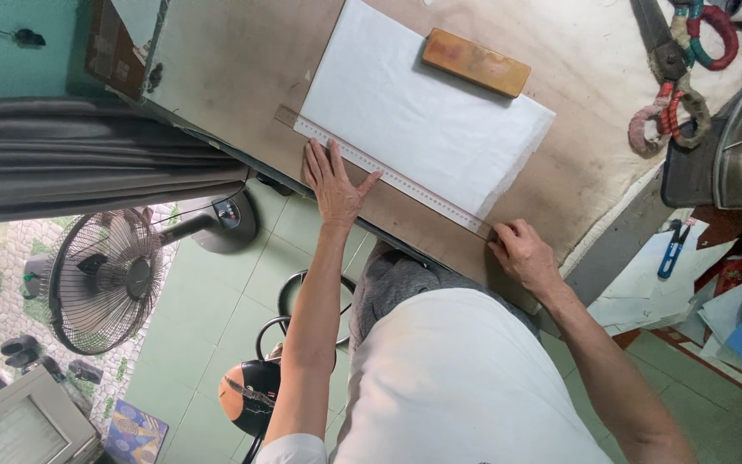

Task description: The person uses scissors to cut a long strip of white paper on a wooden workbench. They then fold the paper multiple times and use a ruler and a pink marker to draw lines on the folded sheet.

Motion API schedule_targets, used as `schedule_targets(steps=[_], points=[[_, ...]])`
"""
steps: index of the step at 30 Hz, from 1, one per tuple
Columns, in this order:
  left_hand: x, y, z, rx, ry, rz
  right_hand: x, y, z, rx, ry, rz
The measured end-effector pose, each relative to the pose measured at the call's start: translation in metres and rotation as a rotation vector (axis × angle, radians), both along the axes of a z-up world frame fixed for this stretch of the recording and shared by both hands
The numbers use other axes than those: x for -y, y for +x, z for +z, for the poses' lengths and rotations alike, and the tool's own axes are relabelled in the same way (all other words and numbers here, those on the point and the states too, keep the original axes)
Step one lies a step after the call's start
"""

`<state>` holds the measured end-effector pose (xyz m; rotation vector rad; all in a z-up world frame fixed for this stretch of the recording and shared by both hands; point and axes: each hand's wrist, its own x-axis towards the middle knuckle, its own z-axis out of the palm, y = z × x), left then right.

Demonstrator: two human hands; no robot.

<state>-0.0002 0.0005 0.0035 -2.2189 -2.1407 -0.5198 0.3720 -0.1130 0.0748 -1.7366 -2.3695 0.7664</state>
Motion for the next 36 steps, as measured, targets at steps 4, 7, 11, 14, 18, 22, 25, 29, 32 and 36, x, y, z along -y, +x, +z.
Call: schedule_targets(steps=[4,7,11,14,18,22,25,29,32,36], points=[[-0.002,0.005,0.015,0.056,0.013,0.018,0.002,0.003,-0.006,-0.045,0.018,0.016],[-0.002,0.002,0.022,0.075,-0.036,0.019,0.003,0.002,-0.006,-0.068,-0.045,-0.020],[-0.003,0.002,0.019,0.095,0.024,0.011,0.006,0.004,-0.015,-0.025,-0.035,-0.017],[-0.003,0.002,0.017,0.095,0.026,0.006,0.008,0.005,-0.020,-0.013,-0.037,-0.037],[-0.001,0.001,0.016,0.081,0.034,-0.001,0.012,0.008,-0.028,-0.003,-0.067,-0.063],[-0.002,0.001,0.014,0.079,0.053,0.003,0.011,0.006,-0.022,-0.041,-0.025,-0.079],[-0.003,0.001,0.011,0.084,0.060,0.003,0.008,0.008,-0.019,-0.068,-0.036,-0.064],[-0.003,0.000,0.015,0.077,0.023,0.011,0.009,0.008,-0.028,-0.052,-0.045,-0.071],[-0.003,0.002,0.027,0.121,-0.112,0.017,0.005,0.007,-0.021,-0.059,-0.073,-0.085],[-0.005,0.011,0.047,0.042,-0.266,0.052,0.000,0.000,-0.006,-0.148,-0.069,-0.115]])
